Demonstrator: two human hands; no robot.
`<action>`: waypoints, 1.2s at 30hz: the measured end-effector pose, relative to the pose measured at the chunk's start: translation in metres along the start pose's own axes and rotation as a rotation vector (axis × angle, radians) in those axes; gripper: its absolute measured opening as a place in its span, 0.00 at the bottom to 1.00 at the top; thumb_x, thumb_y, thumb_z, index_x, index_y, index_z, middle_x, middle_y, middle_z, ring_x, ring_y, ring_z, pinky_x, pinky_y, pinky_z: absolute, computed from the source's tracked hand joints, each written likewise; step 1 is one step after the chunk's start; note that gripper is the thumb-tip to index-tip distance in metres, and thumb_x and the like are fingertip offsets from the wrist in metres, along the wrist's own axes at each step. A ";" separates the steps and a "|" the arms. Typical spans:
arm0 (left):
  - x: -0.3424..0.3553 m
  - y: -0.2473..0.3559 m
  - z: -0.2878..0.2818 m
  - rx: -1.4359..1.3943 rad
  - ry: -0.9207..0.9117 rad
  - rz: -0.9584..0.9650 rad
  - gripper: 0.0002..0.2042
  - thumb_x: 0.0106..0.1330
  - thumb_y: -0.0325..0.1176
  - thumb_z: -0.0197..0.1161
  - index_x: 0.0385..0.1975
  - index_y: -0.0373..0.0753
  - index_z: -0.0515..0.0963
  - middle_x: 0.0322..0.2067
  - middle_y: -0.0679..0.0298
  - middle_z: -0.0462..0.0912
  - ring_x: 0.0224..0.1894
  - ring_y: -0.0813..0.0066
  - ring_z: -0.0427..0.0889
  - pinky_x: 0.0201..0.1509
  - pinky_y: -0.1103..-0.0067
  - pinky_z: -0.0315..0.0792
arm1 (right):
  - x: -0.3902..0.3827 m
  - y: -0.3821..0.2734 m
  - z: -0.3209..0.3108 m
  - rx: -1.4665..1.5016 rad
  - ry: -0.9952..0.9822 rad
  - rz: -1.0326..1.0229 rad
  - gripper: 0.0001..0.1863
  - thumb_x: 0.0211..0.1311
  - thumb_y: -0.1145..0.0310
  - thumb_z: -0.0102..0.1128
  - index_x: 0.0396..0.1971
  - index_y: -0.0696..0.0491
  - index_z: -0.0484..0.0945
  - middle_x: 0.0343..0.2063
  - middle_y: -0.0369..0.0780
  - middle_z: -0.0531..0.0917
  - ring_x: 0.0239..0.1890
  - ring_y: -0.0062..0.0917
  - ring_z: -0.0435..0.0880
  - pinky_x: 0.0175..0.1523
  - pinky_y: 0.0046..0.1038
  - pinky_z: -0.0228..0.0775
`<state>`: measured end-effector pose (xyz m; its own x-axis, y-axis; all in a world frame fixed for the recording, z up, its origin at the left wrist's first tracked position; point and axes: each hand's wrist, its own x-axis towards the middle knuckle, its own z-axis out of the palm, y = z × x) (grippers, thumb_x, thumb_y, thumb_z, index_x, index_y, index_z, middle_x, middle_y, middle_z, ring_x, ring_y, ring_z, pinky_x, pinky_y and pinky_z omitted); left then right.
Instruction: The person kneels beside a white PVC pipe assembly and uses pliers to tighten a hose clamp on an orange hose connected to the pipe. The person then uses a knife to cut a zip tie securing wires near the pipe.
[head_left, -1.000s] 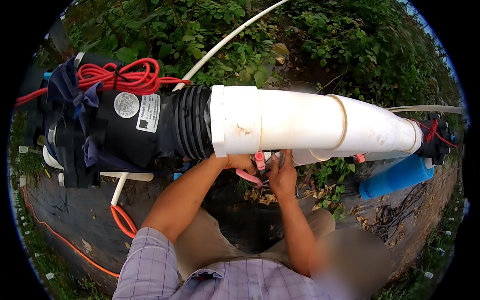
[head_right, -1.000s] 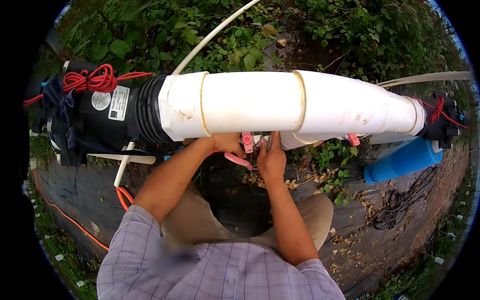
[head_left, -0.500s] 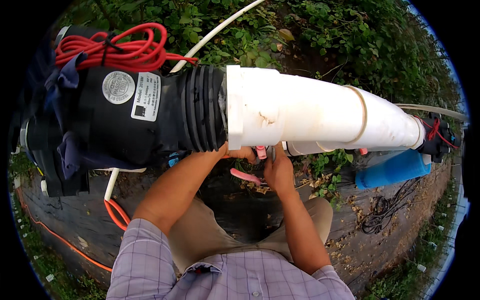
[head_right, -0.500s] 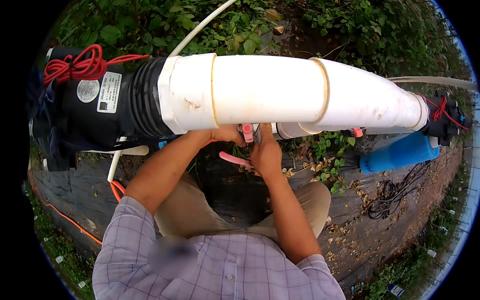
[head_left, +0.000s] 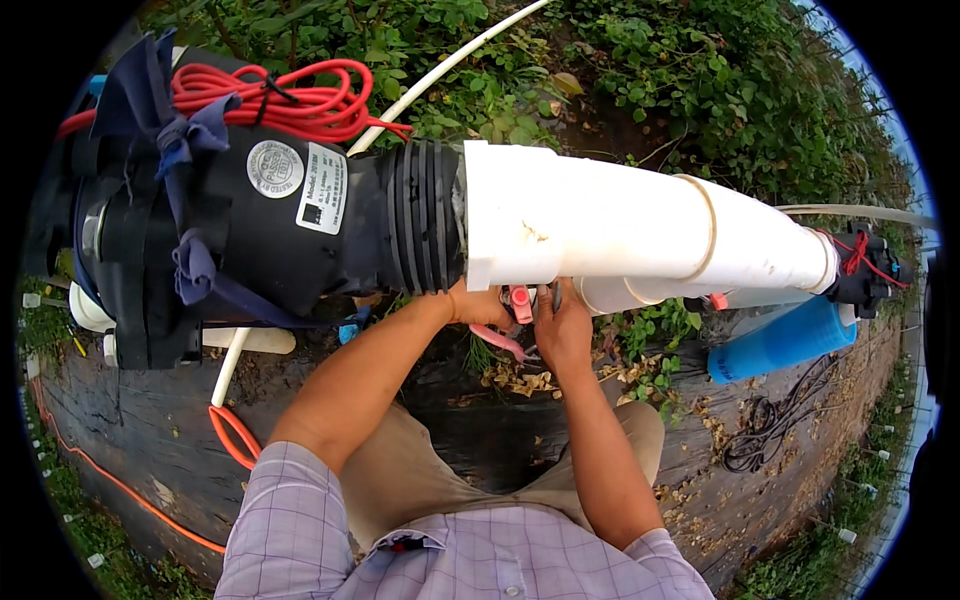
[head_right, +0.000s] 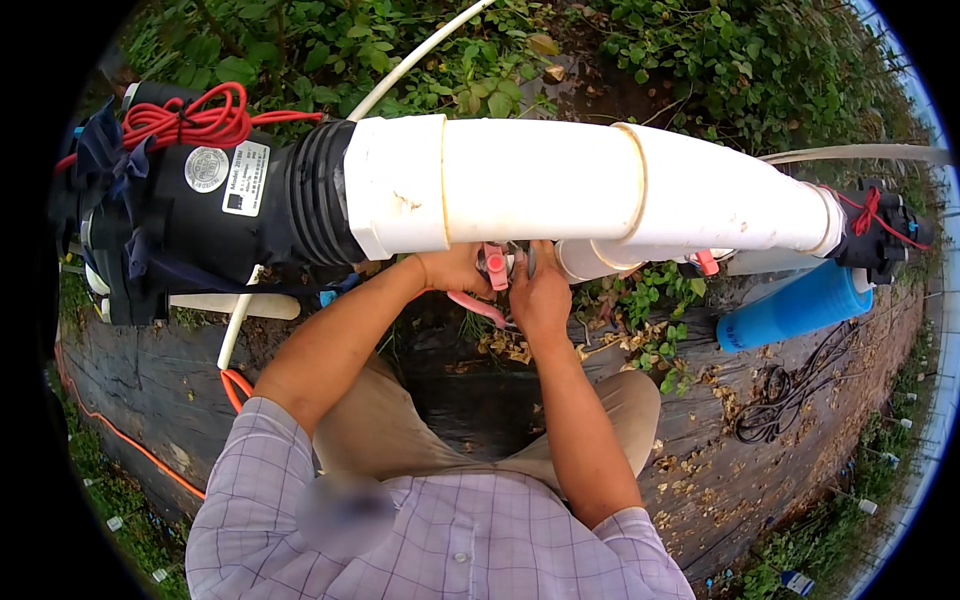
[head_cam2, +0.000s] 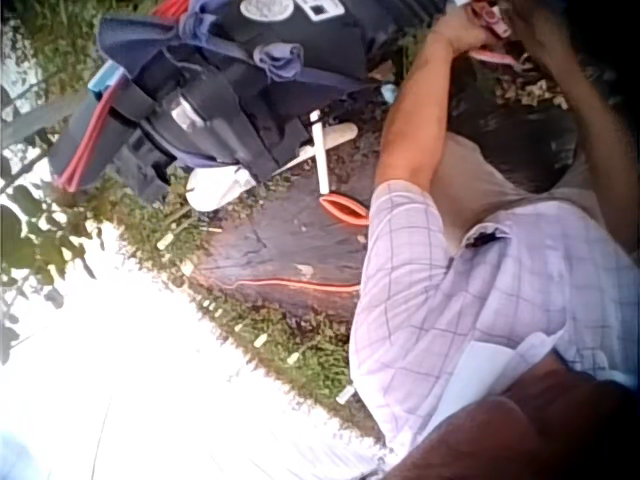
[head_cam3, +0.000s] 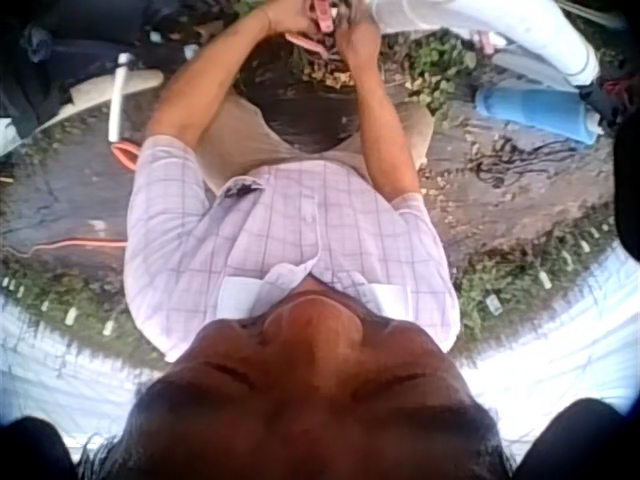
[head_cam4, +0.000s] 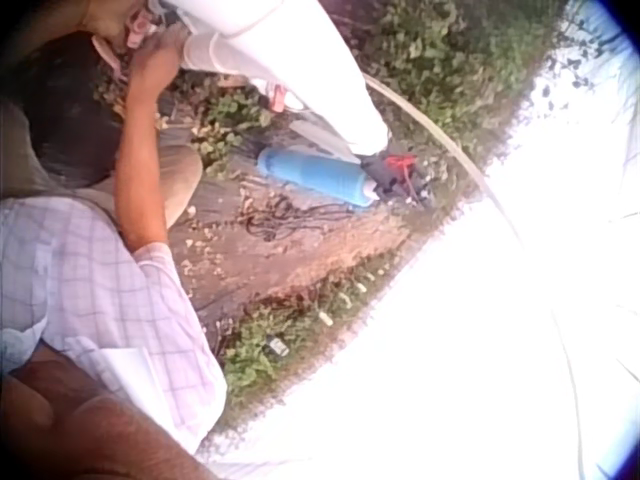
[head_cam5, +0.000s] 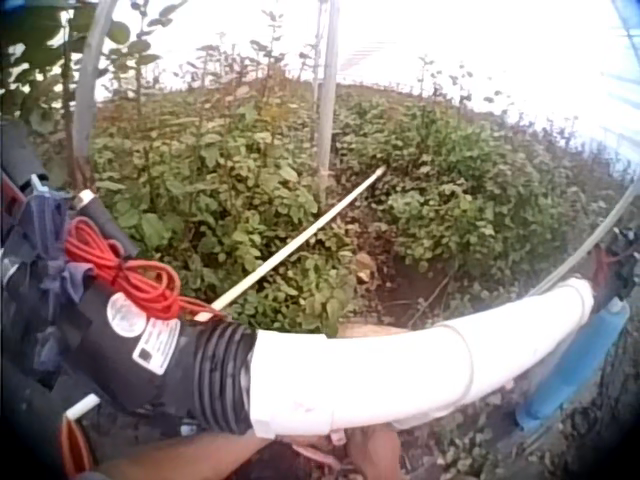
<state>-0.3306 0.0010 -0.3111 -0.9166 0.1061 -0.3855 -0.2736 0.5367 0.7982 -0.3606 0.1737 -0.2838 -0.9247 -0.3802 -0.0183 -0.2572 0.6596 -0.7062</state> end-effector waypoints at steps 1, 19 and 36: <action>0.000 -0.003 0.001 -0.035 -0.012 -0.008 0.26 0.34 0.30 0.77 0.38 0.35 0.77 0.33 0.61 0.81 0.36 0.67 0.78 0.42 0.72 0.73 | 0.001 -0.003 0.002 -0.037 -0.013 -0.005 0.18 0.67 0.69 0.52 0.53 0.63 0.73 0.48 0.55 0.79 0.51 0.47 0.79 0.53 0.38 0.71; 0.011 0.030 -0.023 -0.359 -0.073 0.000 0.16 0.61 0.42 0.63 0.39 0.35 0.79 0.32 0.68 0.79 0.33 0.81 0.74 0.40 0.80 0.70 | 0.010 0.025 0.022 0.612 -0.054 0.230 0.07 0.62 0.72 0.60 0.36 0.60 0.79 0.32 0.38 0.81 0.31 0.20 0.79 0.39 0.24 0.71; 0.046 -0.015 -0.005 -0.046 0.166 0.038 0.12 0.69 0.41 0.56 0.39 0.38 0.78 0.30 0.68 0.80 0.31 0.81 0.76 0.33 0.84 0.70 | -0.001 0.012 0.029 0.403 0.203 0.085 0.09 0.61 0.69 0.60 0.35 0.60 0.81 0.35 0.43 0.83 0.36 0.34 0.83 0.42 0.30 0.72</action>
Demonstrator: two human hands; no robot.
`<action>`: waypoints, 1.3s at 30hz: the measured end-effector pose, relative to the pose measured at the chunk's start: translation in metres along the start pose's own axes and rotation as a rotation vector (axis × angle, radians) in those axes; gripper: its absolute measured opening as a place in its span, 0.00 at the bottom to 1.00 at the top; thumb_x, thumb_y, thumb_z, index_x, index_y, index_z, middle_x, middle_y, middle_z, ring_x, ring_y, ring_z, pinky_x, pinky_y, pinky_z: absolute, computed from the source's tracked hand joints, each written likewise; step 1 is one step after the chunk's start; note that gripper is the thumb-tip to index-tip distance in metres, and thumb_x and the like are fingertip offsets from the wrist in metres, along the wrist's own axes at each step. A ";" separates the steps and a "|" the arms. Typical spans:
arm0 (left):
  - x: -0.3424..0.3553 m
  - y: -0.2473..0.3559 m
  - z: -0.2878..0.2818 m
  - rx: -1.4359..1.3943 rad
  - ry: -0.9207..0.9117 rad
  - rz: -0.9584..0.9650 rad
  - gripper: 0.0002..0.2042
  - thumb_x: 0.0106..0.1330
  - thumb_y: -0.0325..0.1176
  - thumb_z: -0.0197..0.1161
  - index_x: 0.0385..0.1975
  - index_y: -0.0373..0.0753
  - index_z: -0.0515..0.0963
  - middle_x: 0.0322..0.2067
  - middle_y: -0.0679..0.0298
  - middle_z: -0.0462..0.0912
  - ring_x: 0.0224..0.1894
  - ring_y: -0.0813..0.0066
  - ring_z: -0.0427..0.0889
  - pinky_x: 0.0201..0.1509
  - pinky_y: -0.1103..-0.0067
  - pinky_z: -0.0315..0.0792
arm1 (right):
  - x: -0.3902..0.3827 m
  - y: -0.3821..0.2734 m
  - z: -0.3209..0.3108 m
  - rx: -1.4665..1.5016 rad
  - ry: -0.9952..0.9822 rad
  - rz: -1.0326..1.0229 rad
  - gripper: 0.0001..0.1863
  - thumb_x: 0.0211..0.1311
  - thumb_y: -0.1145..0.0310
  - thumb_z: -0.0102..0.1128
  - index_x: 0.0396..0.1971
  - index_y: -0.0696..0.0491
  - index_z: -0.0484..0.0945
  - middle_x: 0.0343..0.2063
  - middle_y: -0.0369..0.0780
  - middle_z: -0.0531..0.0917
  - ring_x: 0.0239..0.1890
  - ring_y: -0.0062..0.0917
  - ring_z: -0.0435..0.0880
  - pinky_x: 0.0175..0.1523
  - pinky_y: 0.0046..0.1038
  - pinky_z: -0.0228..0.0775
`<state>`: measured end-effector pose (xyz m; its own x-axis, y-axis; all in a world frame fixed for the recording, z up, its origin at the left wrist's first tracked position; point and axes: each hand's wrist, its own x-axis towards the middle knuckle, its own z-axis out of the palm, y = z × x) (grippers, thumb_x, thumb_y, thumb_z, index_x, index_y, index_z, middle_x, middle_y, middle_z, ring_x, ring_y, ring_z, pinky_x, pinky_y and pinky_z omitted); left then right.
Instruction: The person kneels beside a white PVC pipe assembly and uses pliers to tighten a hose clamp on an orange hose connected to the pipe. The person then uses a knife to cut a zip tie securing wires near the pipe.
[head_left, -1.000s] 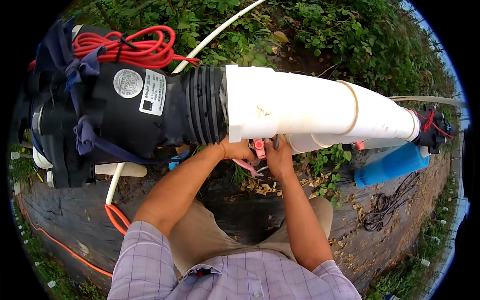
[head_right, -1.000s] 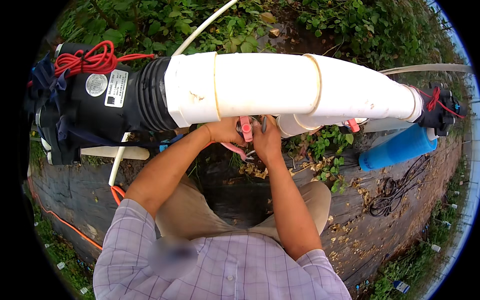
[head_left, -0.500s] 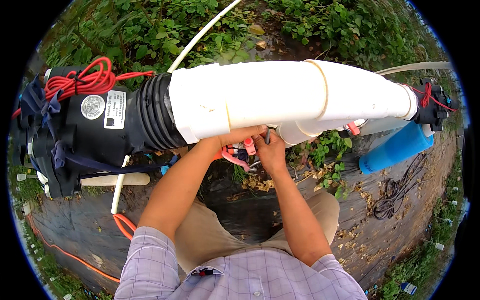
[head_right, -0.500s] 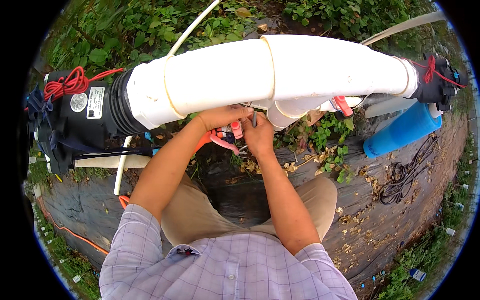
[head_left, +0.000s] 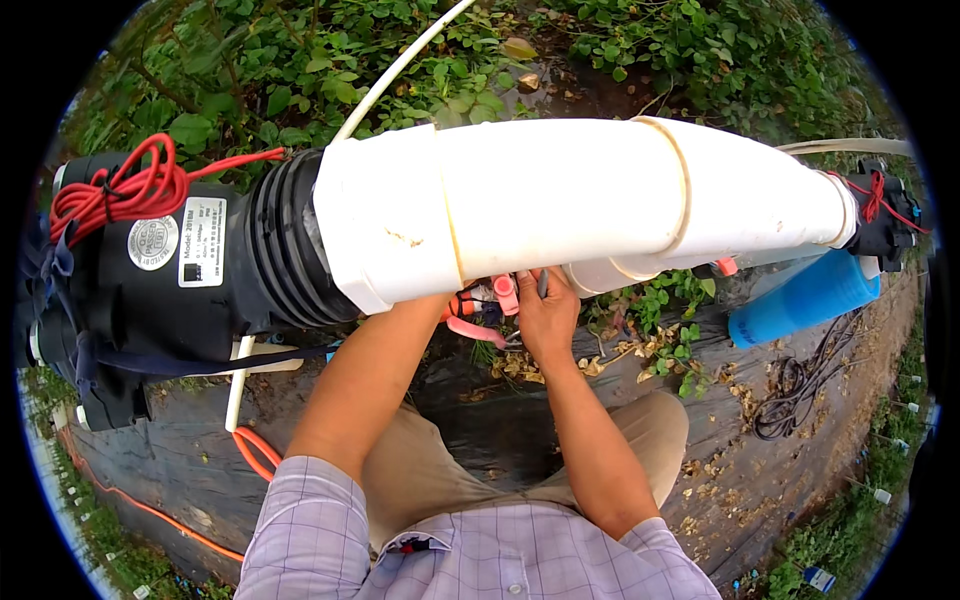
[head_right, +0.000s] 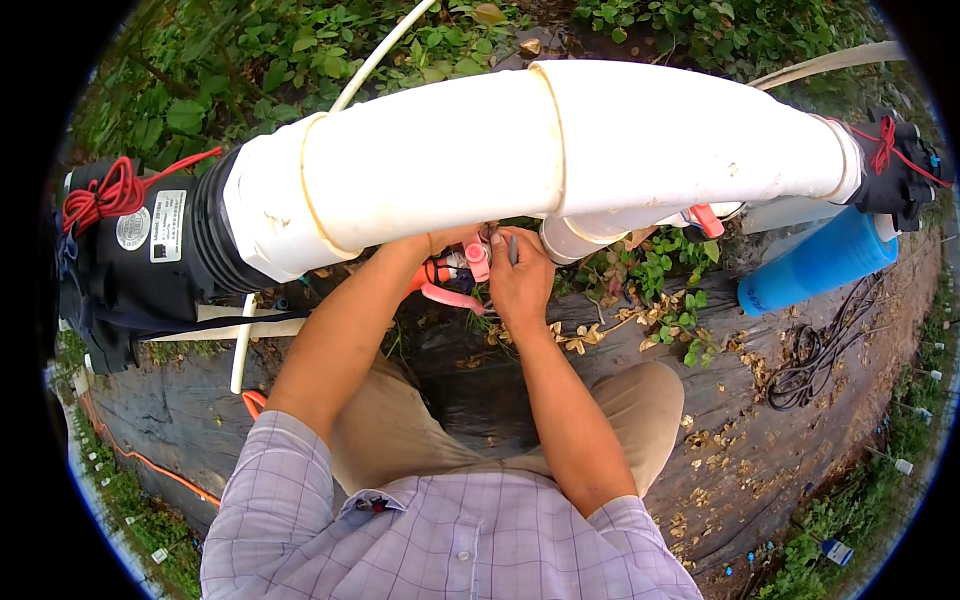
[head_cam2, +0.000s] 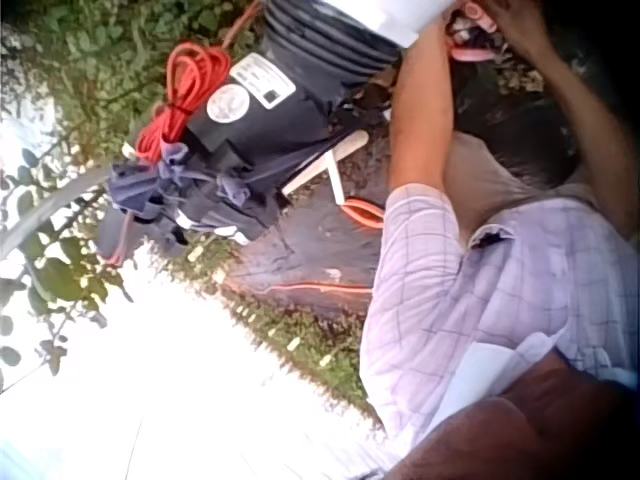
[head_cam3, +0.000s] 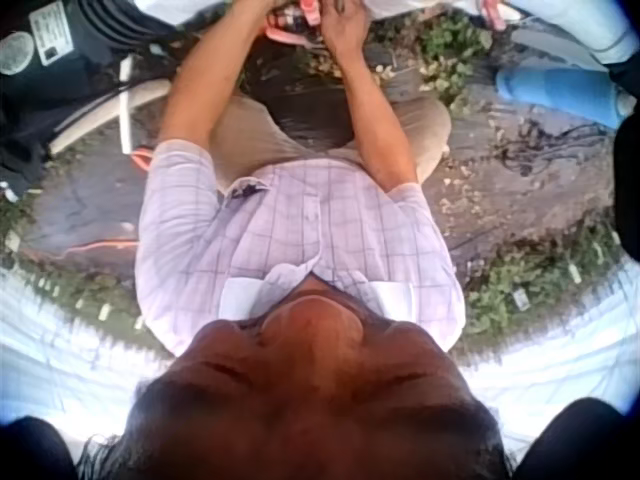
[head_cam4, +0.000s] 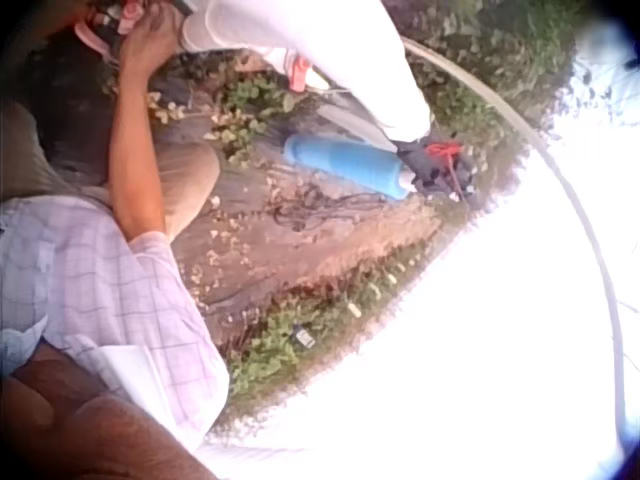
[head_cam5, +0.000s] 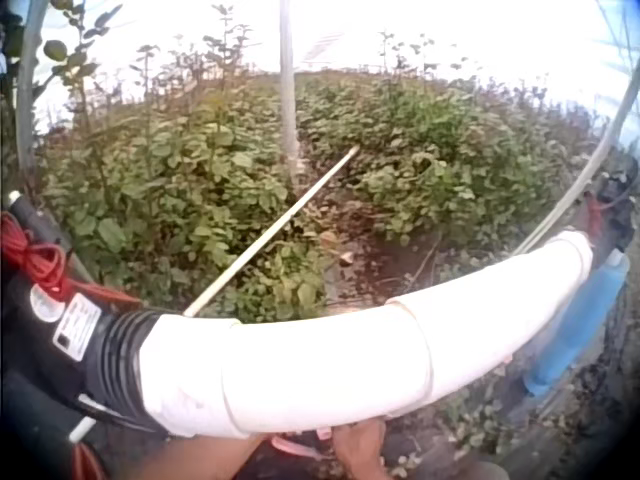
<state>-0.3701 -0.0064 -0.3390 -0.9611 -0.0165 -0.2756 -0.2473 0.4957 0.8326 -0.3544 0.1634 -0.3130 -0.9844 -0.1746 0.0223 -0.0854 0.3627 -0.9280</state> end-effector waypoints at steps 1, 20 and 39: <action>-0.006 -0.006 0.003 0.057 0.020 -0.003 0.12 0.69 0.41 0.56 0.39 0.38 0.78 0.30 0.68 0.80 0.31 0.81 0.76 0.33 0.84 0.70 | 0.000 -0.002 0.000 -0.014 -0.003 -0.001 0.09 0.61 0.70 0.60 0.35 0.60 0.82 0.35 0.43 0.83 0.37 0.35 0.83 0.43 0.31 0.73; -0.071 -0.102 0.012 0.534 0.153 -0.076 0.12 0.68 0.40 0.56 0.41 0.39 0.78 0.32 0.68 0.80 0.32 0.80 0.77 0.35 0.83 0.71 | 0.021 -0.020 -0.013 -0.613 -0.178 -0.615 0.12 0.49 0.71 0.61 0.36 0.53 0.82 0.34 0.45 0.83 0.38 0.44 0.81 0.40 0.44 0.71; -0.017 -0.068 0.002 0.510 0.112 -0.064 0.11 0.67 0.38 0.57 0.42 0.40 0.78 0.33 0.69 0.81 0.33 0.80 0.77 0.38 0.82 0.72 | 0.040 -0.023 -0.011 -0.338 -0.441 -0.206 0.16 0.50 0.75 0.59 0.42 0.59 0.78 0.39 0.54 0.80 0.44 0.52 0.77 0.49 0.45 0.69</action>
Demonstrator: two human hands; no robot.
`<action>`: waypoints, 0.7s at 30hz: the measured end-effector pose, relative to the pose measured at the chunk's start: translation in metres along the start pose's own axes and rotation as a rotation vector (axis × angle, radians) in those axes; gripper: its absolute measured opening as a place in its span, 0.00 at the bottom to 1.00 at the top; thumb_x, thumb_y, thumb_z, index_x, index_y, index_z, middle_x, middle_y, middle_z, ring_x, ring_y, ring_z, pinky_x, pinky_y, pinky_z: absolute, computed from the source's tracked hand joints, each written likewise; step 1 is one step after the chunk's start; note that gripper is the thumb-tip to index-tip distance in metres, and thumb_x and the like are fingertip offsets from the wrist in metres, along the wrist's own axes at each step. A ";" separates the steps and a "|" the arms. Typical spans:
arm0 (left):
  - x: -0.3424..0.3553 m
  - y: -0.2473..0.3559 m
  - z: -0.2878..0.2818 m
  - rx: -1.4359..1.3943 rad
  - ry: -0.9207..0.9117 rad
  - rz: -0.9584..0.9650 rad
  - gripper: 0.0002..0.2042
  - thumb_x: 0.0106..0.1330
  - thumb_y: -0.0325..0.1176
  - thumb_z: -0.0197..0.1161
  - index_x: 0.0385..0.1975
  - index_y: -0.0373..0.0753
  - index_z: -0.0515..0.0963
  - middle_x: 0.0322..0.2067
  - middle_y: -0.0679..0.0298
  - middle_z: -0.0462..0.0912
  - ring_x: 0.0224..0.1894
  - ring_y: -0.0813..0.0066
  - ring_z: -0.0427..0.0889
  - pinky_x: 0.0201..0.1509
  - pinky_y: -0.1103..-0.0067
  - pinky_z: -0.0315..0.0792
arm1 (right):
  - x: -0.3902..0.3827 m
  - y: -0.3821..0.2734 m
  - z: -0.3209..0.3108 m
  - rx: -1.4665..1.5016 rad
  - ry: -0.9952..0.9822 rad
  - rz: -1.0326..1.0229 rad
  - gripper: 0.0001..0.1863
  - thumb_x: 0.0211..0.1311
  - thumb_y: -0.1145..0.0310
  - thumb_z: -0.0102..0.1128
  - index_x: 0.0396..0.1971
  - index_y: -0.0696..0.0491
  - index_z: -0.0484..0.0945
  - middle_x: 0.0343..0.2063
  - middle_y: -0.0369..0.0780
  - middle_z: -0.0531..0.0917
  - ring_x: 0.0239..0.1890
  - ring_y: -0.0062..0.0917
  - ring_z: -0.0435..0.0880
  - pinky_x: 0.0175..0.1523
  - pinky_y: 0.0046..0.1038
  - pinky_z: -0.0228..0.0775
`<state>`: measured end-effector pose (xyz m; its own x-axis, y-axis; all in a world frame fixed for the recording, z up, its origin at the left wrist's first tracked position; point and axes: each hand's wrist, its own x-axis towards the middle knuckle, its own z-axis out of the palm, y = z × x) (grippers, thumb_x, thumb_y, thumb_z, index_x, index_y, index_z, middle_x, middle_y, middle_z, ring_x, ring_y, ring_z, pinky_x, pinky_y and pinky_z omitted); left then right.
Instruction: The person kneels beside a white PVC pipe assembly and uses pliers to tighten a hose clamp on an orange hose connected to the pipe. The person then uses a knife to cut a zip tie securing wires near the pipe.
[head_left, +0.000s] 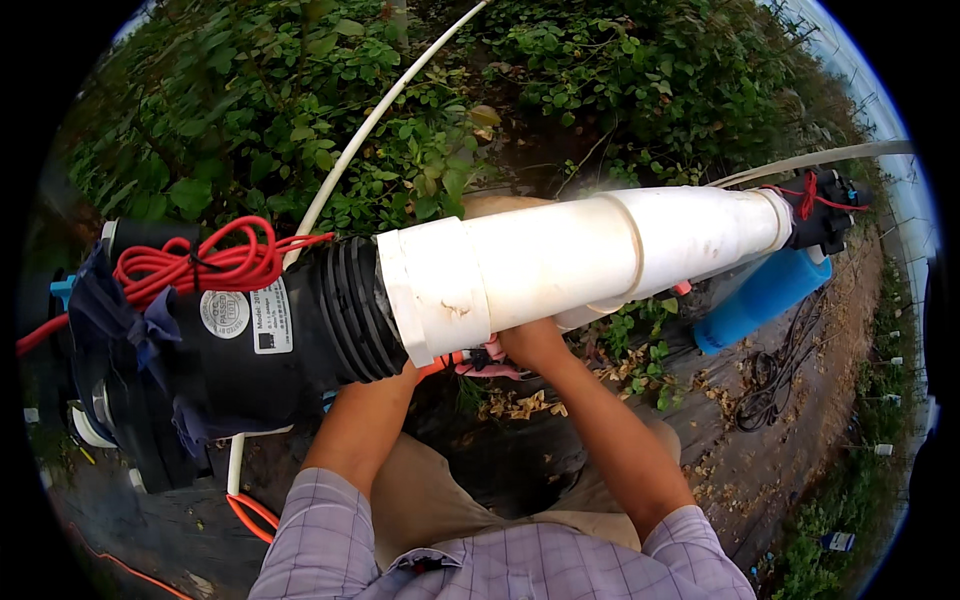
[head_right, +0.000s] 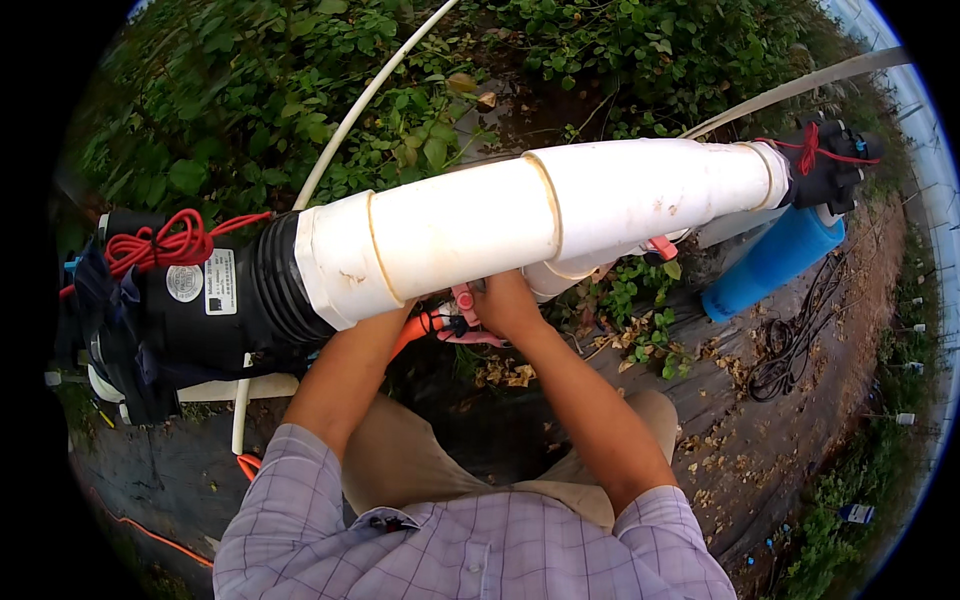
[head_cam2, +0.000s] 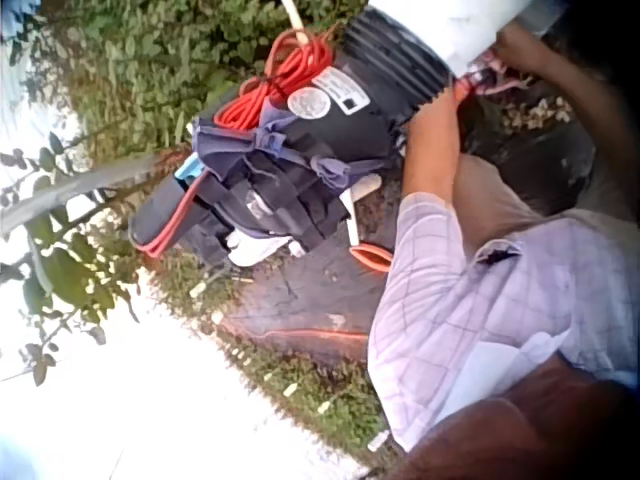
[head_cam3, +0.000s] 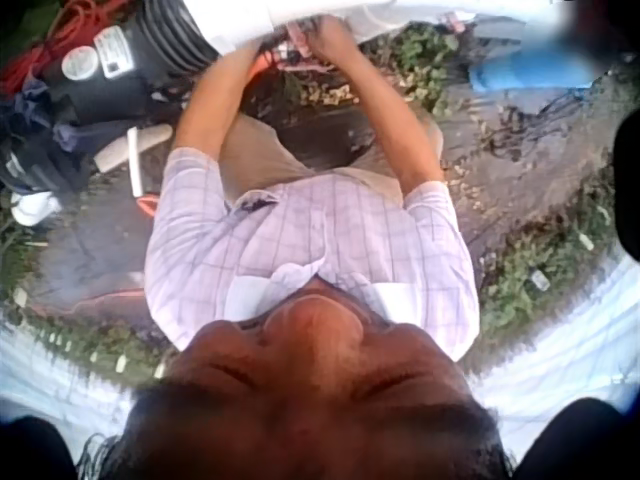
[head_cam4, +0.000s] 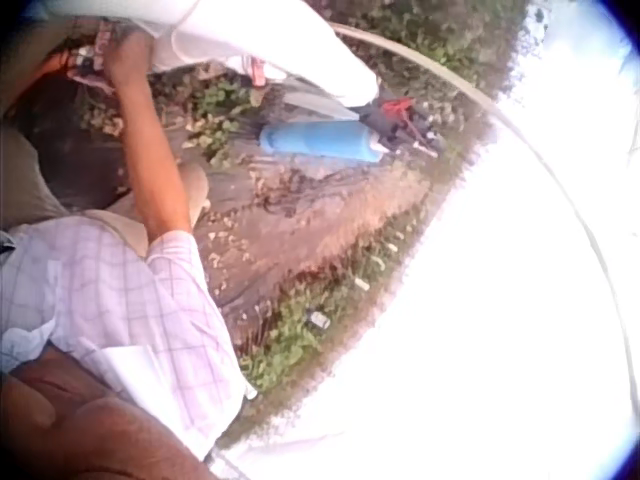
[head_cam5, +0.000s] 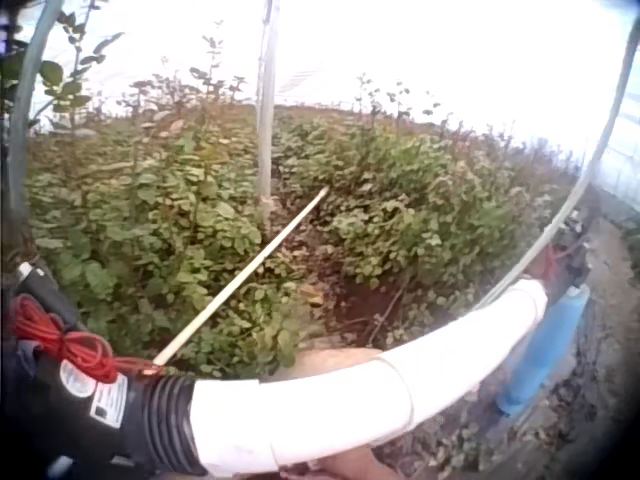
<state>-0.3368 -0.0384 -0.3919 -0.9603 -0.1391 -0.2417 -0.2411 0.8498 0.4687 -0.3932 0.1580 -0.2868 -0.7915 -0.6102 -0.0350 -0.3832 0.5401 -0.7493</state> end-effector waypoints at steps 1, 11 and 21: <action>0.005 0.002 -0.007 -0.034 -0.022 -0.003 0.11 0.67 0.38 0.57 0.42 0.40 0.78 0.33 0.69 0.81 0.34 0.80 0.77 0.38 0.82 0.72 | -0.006 -0.005 -0.005 0.081 -0.049 0.101 0.16 0.50 0.76 0.58 0.42 0.59 0.78 0.39 0.55 0.80 0.44 0.53 0.77 0.49 0.45 0.69; -0.001 0.040 -0.059 -0.554 -0.217 -0.095 0.11 0.67 0.38 0.57 0.43 0.40 0.78 0.34 0.69 0.81 0.34 0.80 0.78 0.39 0.82 0.72 | -0.081 0.046 -0.006 0.021 0.101 0.014 0.10 0.59 0.69 0.61 0.36 0.59 0.79 0.34 0.51 0.80 0.37 0.48 0.79 0.42 0.41 0.72; -0.029 0.104 -0.082 -0.542 -0.115 -0.053 0.18 0.59 0.38 0.69 0.42 0.33 0.78 0.31 0.65 0.83 0.33 0.78 0.79 0.40 0.78 0.74 | -0.065 0.023 -0.027 0.290 0.125 0.022 0.10 0.61 0.69 0.59 0.36 0.59 0.78 0.29 0.52 0.80 0.34 0.48 0.80 0.37 0.42 0.71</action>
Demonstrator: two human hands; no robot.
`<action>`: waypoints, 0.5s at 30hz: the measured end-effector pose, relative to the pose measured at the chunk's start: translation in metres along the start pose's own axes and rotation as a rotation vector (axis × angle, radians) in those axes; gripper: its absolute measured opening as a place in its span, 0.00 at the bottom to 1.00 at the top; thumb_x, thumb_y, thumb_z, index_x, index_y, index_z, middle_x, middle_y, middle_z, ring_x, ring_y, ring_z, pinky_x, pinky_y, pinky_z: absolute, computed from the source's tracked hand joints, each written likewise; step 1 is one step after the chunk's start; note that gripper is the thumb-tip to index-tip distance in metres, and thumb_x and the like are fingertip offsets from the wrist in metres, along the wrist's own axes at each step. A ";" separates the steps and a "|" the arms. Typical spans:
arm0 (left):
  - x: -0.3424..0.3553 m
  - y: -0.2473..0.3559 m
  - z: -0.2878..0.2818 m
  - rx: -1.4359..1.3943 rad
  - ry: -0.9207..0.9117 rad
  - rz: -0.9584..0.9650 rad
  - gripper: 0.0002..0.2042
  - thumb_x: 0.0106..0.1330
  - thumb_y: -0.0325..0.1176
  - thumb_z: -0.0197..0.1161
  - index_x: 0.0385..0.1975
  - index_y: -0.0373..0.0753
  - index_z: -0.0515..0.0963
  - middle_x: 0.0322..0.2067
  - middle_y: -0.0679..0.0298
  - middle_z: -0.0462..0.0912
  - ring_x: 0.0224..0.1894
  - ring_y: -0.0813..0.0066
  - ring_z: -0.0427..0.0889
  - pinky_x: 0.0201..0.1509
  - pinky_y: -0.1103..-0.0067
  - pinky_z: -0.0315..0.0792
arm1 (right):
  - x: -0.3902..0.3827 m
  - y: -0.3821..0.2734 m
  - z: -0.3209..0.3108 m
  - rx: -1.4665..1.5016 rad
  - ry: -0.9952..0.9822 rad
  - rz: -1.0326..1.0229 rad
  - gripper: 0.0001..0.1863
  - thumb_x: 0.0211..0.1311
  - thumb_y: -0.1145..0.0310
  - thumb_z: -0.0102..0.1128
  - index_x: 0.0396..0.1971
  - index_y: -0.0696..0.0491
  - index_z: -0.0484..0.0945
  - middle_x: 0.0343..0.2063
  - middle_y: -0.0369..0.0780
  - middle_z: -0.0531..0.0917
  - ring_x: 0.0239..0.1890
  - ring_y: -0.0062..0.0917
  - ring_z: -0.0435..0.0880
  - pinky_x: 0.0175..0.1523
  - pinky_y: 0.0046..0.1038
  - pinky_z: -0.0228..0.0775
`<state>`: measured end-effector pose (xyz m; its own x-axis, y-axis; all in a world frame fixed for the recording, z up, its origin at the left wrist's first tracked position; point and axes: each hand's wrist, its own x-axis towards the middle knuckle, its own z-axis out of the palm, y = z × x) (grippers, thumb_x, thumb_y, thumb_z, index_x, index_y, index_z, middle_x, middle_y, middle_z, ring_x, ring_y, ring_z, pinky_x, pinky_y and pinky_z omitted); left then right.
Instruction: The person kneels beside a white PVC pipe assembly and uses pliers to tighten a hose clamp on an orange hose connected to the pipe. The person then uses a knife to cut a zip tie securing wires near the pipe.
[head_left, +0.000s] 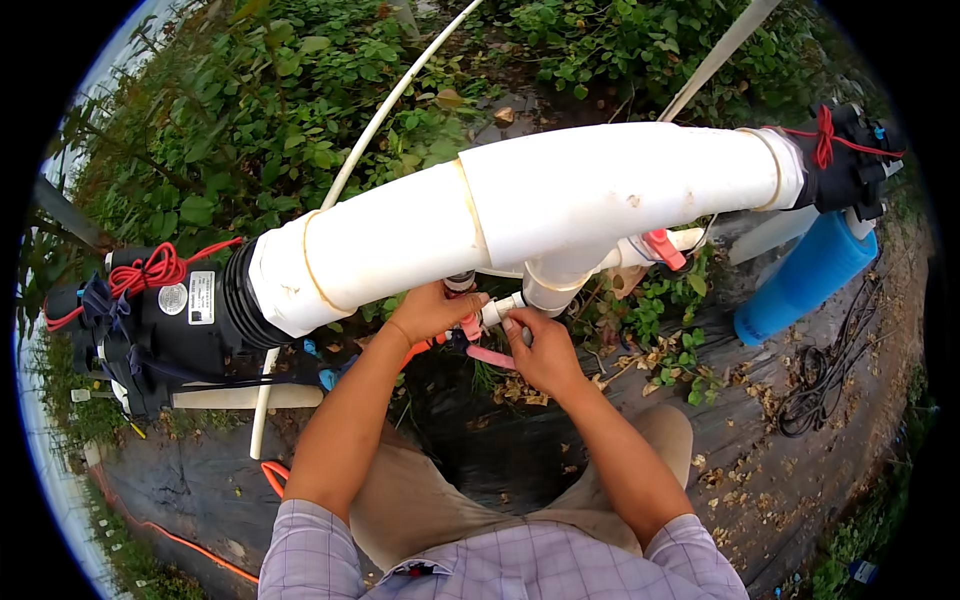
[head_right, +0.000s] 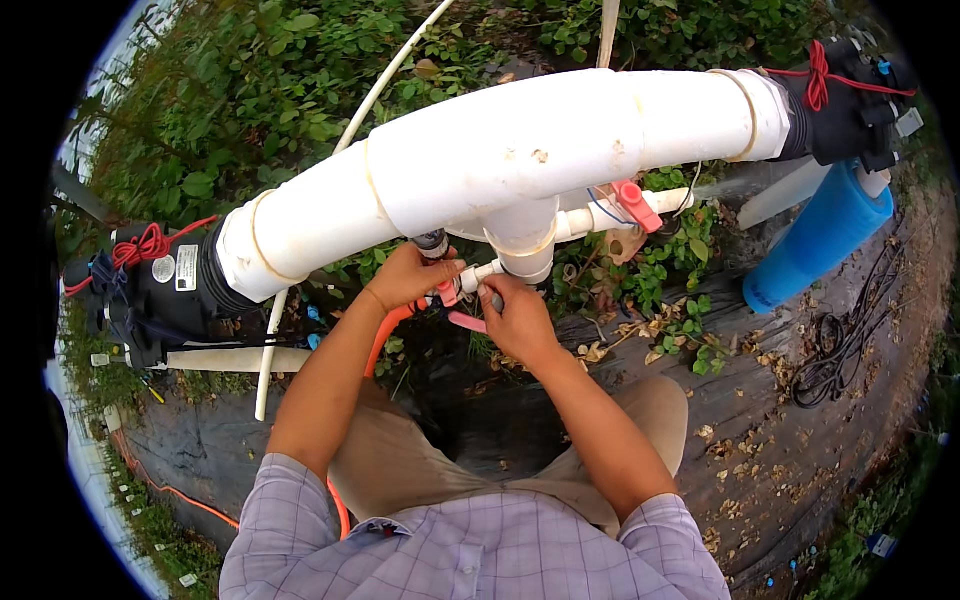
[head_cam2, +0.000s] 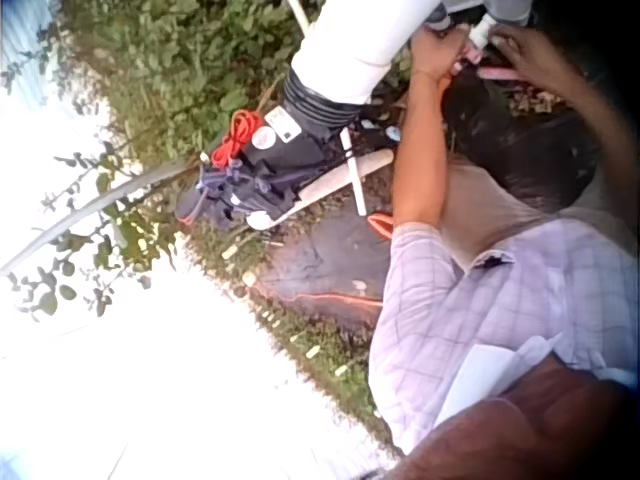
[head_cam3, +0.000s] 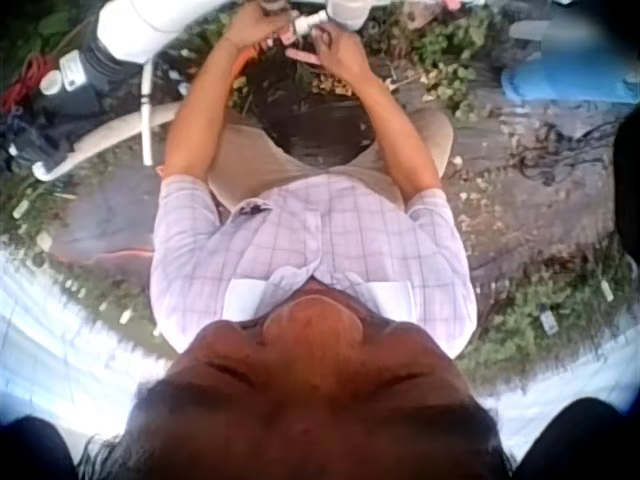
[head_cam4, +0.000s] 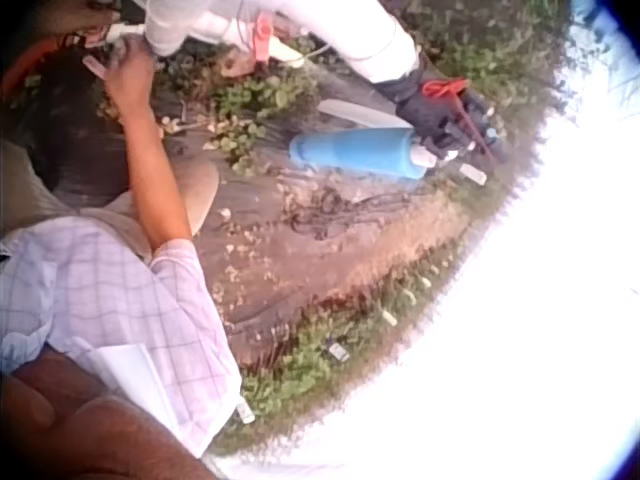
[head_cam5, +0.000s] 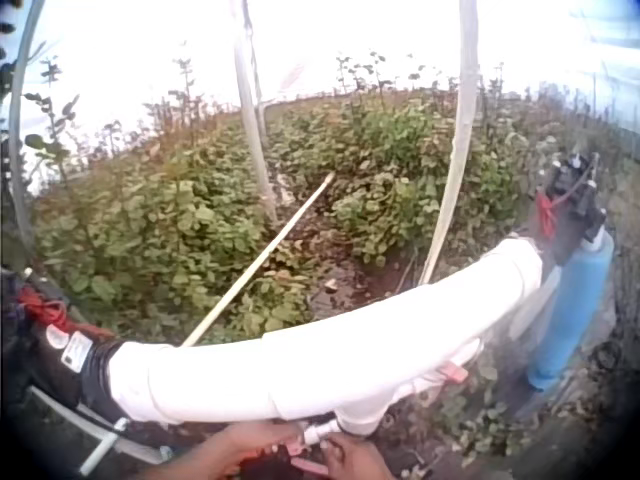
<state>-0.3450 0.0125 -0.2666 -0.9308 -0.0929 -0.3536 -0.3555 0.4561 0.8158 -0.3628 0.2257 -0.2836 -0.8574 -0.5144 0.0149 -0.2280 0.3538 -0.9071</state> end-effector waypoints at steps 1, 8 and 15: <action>0.004 0.001 0.003 0.019 0.015 -0.001 0.17 0.59 0.38 0.69 0.42 0.33 0.78 0.31 0.65 0.83 0.32 0.79 0.79 0.39 0.78 0.74 | 0.006 0.000 0.006 -0.015 0.021 -0.074 0.10 0.59 0.70 0.59 0.39 0.60 0.77 0.29 0.52 0.80 0.35 0.48 0.80 0.39 0.42 0.71; 0.019 -0.003 0.003 0.182 -0.022 0.148 0.17 0.59 0.32 0.65 0.48 0.35 0.77 0.43 0.55 0.83 0.44 0.65 0.80 0.50 0.72 0.72 | 0.032 -0.016 0.022 -0.360 -0.080 -0.090 0.27 0.54 0.73 0.60 0.55 0.64 0.65 0.61 0.57 0.64 0.50 0.53 0.77 0.53 0.43 0.72; 0.038 -0.032 0.003 0.374 -0.123 0.190 0.18 0.65 0.39 0.57 0.52 0.37 0.75 0.50 0.55 0.80 0.52 0.61 0.78 0.58 0.69 0.69 | 0.068 -0.025 0.029 -0.453 -0.456 0.328 0.26 0.55 0.71 0.59 0.54 0.62 0.67 0.60 0.57 0.67 0.52 0.50 0.77 0.54 0.42 0.72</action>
<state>-0.3690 -0.0033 -0.3072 -0.9516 0.1193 -0.2834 -0.1025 0.7459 0.6581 -0.4024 0.1597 -0.2723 -0.6588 -0.5661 -0.4955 -0.2452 0.7843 -0.5699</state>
